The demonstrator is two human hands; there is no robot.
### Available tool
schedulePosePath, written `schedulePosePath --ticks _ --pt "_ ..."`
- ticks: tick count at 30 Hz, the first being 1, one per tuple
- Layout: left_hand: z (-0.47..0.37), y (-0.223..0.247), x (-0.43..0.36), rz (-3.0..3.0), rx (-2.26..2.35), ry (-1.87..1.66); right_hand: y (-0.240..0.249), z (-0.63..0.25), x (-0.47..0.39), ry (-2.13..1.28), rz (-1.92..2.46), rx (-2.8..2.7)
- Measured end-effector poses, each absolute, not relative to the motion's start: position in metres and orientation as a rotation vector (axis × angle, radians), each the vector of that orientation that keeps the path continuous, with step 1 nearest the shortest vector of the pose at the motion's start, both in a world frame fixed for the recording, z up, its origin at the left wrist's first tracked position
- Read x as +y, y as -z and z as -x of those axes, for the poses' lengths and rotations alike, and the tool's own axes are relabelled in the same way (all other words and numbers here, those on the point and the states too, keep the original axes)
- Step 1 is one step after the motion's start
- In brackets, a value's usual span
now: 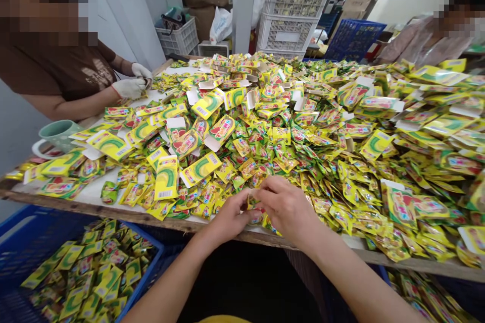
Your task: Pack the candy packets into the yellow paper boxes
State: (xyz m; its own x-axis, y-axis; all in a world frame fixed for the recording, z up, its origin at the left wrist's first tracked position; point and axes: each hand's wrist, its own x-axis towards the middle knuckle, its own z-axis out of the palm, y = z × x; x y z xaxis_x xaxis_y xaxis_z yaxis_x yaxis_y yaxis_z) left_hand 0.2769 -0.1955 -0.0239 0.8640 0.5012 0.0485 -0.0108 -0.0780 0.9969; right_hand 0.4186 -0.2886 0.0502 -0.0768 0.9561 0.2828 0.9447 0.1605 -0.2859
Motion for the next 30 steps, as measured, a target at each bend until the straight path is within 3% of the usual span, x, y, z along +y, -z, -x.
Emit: schedulePosePath --ticks 6,12,15,19,22,25,28,30 --pt "-0.279 0.026 -0.2 -1.518 0.342 -0.442 -0.024 -0.416 -0.291 0.024 1.704 -1.791" --pt "-0.276 0.028 -0.203 -1.486 0.399 -0.413 -0.028 -0.414 -0.308 -0.026 1.754 -1.777" --pt "-0.271 0.021 -0.204 -1.516 0.439 -0.368 -0.024 -0.412 -0.317 -0.211 1.736 -1.706" --pt "-0.263 0.013 -0.206 -1.406 0.477 -0.331 -0.008 -0.403 -0.326 -0.486 1.619 -1.103" --pt "-0.259 0.009 -0.206 -1.181 0.523 -0.288 0.001 -0.393 -0.329 -0.869 1.367 -0.641" --pt "-0.254 0.005 -0.205 -1.024 0.553 -0.215 0.004 -0.389 -0.33 -1.155 1.142 -0.517" --pt "-0.251 0.003 -0.205 -0.993 0.517 -0.191 0.002 -0.389 -0.328 -1.202 1.193 -0.565" --pt "-0.251 0.004 -0.207 -1.015 0.486 -0.226 -0.001 -0.389 -0.325 -1.05 1.348 -0.661"
